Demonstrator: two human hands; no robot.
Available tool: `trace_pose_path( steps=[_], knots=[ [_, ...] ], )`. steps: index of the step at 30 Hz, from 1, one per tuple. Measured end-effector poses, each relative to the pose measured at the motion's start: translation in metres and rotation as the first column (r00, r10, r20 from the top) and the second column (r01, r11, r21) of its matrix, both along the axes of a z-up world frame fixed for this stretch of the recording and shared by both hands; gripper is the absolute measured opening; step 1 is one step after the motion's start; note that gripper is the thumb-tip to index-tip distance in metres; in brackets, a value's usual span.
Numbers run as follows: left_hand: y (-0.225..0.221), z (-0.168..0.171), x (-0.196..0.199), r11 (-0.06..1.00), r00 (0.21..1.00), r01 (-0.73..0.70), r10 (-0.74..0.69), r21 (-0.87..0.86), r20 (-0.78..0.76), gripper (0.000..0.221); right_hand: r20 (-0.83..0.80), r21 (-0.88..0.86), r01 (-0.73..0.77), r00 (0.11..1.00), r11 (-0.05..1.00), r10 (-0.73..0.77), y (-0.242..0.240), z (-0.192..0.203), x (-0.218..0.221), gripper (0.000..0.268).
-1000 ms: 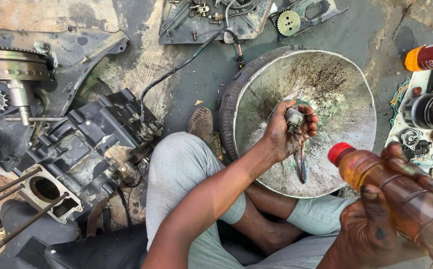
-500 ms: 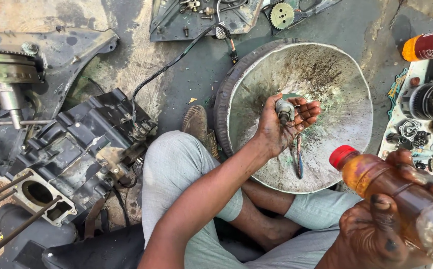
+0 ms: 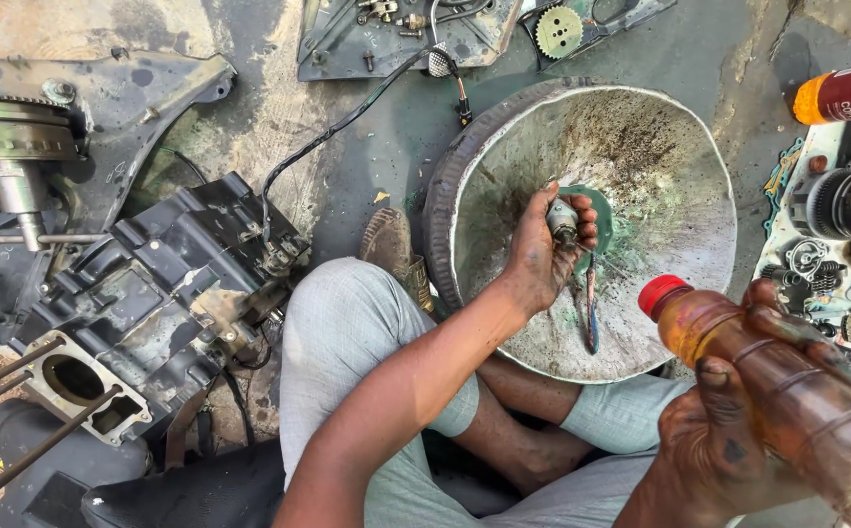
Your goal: Cleaning and inspecting internal motorcycle engine components.
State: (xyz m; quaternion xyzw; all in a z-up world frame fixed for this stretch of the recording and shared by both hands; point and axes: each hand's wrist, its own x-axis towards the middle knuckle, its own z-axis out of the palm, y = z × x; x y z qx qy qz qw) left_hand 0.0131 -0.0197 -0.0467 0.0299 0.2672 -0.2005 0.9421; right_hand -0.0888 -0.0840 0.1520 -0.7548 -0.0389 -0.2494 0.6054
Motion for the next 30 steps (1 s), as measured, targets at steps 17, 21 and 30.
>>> trace_pose_path(
  steps=[17,21,30],
  knots=[
    [0.019,0.042,-0.011,0.863,0.781,-0.099,-0.241,0.495,0.576,0.021,-0.048,0.327,-0.094,0.992,0.94,0.115,-0.169,-0.024,0.038,0.067],
    [0.042,0.068,-0.022,0.587,0.491,-0.517,-0.393,0.623,0.778,0.01,-0.193,0.399,-0.035,0.974,0.916,0.122,-0.158,-0.051,0.013,0.055],
    [0.052,0.082,-0.021,0.376,0.391,-0.676,-0.545,0.633,0.742,0.026,-0.073,0.216,0.103,0.993,0.971,-0.089,0.005,0.036,-0.005,0.05]
  ],
)
